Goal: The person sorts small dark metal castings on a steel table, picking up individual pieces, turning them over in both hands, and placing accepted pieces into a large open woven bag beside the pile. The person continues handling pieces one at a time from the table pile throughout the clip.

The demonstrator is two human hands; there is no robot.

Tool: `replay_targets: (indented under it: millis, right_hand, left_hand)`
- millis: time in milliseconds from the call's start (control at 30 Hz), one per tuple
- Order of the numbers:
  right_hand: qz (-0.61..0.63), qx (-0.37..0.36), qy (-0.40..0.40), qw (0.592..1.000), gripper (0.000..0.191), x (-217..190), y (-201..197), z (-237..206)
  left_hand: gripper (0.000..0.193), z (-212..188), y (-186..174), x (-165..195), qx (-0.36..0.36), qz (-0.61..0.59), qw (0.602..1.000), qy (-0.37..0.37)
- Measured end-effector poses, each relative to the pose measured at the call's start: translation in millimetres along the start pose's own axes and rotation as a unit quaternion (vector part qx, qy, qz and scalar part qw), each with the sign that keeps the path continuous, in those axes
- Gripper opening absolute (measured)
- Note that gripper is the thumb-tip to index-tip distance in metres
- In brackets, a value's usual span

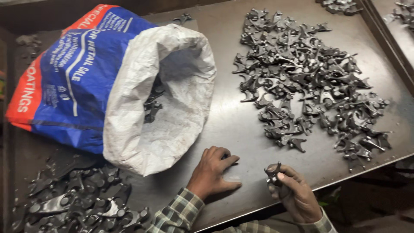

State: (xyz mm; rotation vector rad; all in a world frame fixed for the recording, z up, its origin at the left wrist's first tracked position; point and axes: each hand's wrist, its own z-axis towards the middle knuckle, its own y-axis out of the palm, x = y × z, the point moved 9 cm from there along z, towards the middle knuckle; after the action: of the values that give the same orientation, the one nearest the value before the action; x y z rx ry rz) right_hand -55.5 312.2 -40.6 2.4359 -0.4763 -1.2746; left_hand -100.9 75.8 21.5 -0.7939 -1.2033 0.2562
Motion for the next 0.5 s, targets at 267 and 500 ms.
replay_targets:
  millis: [267,500]
  right_hand:
    - [0.101,-0.044,0.06,0.992,0.034,26,18,-32]
    - [0.015,-0.076,0.015,0.997,0.034,20,29,-39]
  left_hand:
    - [0.066,1,4,-3,-0.022,0.008,0.999,-0.028]
    - [0.07,1,7,-5,-0.028,0.016,0.999,-0.035]
